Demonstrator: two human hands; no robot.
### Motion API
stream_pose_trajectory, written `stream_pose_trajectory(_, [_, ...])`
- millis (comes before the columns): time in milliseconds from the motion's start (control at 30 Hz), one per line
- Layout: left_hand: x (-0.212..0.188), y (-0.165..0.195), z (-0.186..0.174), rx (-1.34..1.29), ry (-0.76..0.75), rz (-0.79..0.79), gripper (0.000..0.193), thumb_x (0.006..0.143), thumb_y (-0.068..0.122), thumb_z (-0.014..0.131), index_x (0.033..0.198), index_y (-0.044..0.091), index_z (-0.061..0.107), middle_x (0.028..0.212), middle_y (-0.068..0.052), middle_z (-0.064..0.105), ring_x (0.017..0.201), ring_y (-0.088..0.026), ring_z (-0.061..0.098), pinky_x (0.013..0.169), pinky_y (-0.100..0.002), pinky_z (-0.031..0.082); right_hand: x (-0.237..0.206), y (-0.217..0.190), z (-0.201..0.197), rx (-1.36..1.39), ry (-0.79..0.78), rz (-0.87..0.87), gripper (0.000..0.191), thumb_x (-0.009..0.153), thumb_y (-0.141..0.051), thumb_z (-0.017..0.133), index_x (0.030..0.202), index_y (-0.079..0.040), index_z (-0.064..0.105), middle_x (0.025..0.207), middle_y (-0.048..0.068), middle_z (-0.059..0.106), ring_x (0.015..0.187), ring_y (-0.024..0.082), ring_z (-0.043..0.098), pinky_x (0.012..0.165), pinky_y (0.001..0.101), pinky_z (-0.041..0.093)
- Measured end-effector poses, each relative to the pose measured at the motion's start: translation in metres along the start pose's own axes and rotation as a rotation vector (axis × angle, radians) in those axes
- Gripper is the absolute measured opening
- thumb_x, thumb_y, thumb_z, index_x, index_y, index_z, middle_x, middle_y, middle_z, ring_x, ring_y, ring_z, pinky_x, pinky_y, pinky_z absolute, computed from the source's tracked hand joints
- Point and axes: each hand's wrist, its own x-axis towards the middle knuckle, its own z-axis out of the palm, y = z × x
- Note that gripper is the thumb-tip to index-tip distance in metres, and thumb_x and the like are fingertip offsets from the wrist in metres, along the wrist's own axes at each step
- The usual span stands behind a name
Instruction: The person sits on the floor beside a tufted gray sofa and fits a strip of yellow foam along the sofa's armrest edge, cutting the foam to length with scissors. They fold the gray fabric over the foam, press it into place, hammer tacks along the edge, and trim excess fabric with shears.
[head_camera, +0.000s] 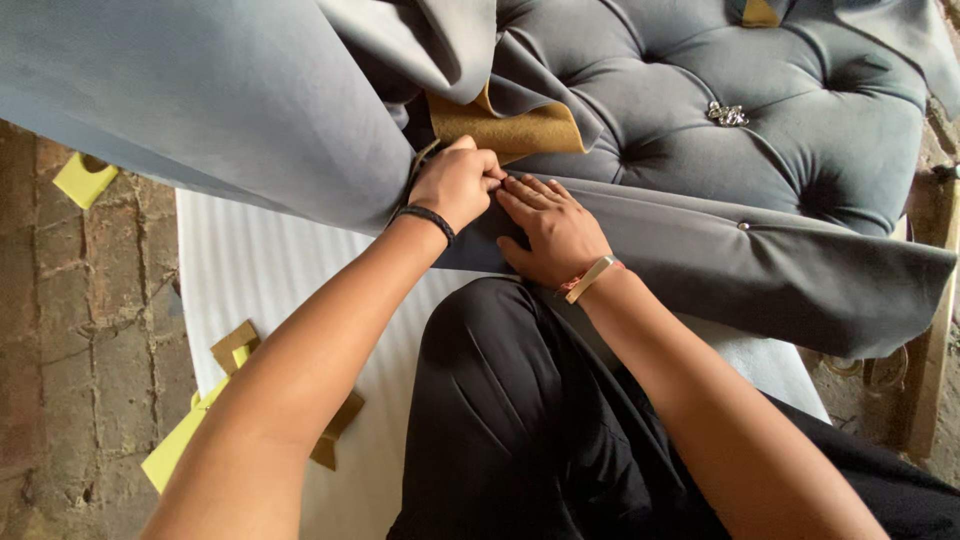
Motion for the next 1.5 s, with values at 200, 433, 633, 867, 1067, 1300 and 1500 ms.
stream_pose_trajectory(200, [-0.013,0.003,0.009,0.041,0.138,0.077,0.006,0.093,0.016,0.069,0.091,0.01,0.069,0.101,-0.011,0.066,0.093,-0.035,0.066,0.077,-0.048,0.052,-0.005,-0.004,-0.004,0.026,0.124,-0.016,0.071,0.081,-0.035,0.076,0.137,0.003,0.058,0.148,0.023,0.054,0.142,0.038,0.045,0.121,0.0481,0.031])
stream_pose_trajectory(433, [-0.014,-0.007,0.013,0.056,0.12,0.12,0.006,0.097,0.014,0.064,0.095,0.011,0.068,0.098,-0.009,0.069,0.093,-0.035,0.067,0.078,-0.048,0.052,-0.009,-0.001,-0.005,0.09,0.184,-0.06,0.068,0.082,-0.033,0.077,0.135,0.005,0.06,0.146,0.023,0.057,0.141,0.039,0.049,0.121,0.0477,0.034])
stream_pose_trajectory(633, [0.005,-0.001,-0.003,0.052,-0.005,0.034,0.006,0.09,0.014,0.068,0.088,0.013,0.074,0.088,-0.011,0.073,0.086,-0.034,0.07,0.076,-0.047,0.053,-0.012,0.0,-0.004,0.132,0.211,-0.01,0.059,0.087,-0.03,0.075,0.135,0.002,0.062,0.143,0.02,0.061,0.137,0.037,0.054,0.118,0.0447,0.041])
stream_pose_trajectory(867, [0.005,-0.004,-0.012,0.104,-0.09,0.089,0.008,0.086,0.015,0.076,0.089,0.01,0.07,0.085,-0.012,0.072,0.086,-0.034,0.07,0.073,-0.048,0.052,-0.009,-0.004,0.001,-0.005,0.105,-0.03,0.061,0.091,-0.036,0.072,0.138,0.0,0.062,0.146,0.021,0.058,0.141,0.037,0.05,0.121,0.0488,0.034])
stream_pose_trajectory(1067, [0.003,-0.005,-0.006,0.094,-0.017,0.06,0.003,0.085,0.012,0.075,0.086,0.01,0.073,0.089,-0.011,0.071,0.085,-0.031,0.071,0.073,-0.044,0.054,-0.001,-0.015,0.002,-0.1,-0.007,0.018,0.075,0.091,-0.047,0.069,0.145,0.003,0.054,0.15,0.025,0.052,0.145,0.039,0.042,0.121,0.0505,0.027])
stream_pose_trajectory(1300, [-0.009,0.006,0.01,-0.042,0.2,0.114,0.005,0.084,0.007,0.075,0.084,0.012,0.077,0.089,-0.011,0.068,0.083,-0.034,0.069,0.072,-0.044,0.054,0.007,-0.019,0.0,-0.119,-0.119,0.095,0.084,0.082,-0.049,0.071,0.144,0.003,0.049,0.151,0.024,0.048,0.144,0.038,0.037,0.12,0.0492,0.024])
stream_pose_trajectory(1500, [-0.005,0.002,0.01,-0.05,0.159,0.087,0.007,0.083,0.004,0.074,0.084,0.01,0.076,0.088,-0.015,0.066,0.083,-0.036,0.068,0.07,-0.045,0.054,-0.002,0.015,-0.012,0.06,0.054,0.037,0.061,0.085,-0.04,0.077,0.133,-0.003,0.064,0.138,0.021,0.06,0.131,0.039,0.054,0.108,0.0467,0.04])
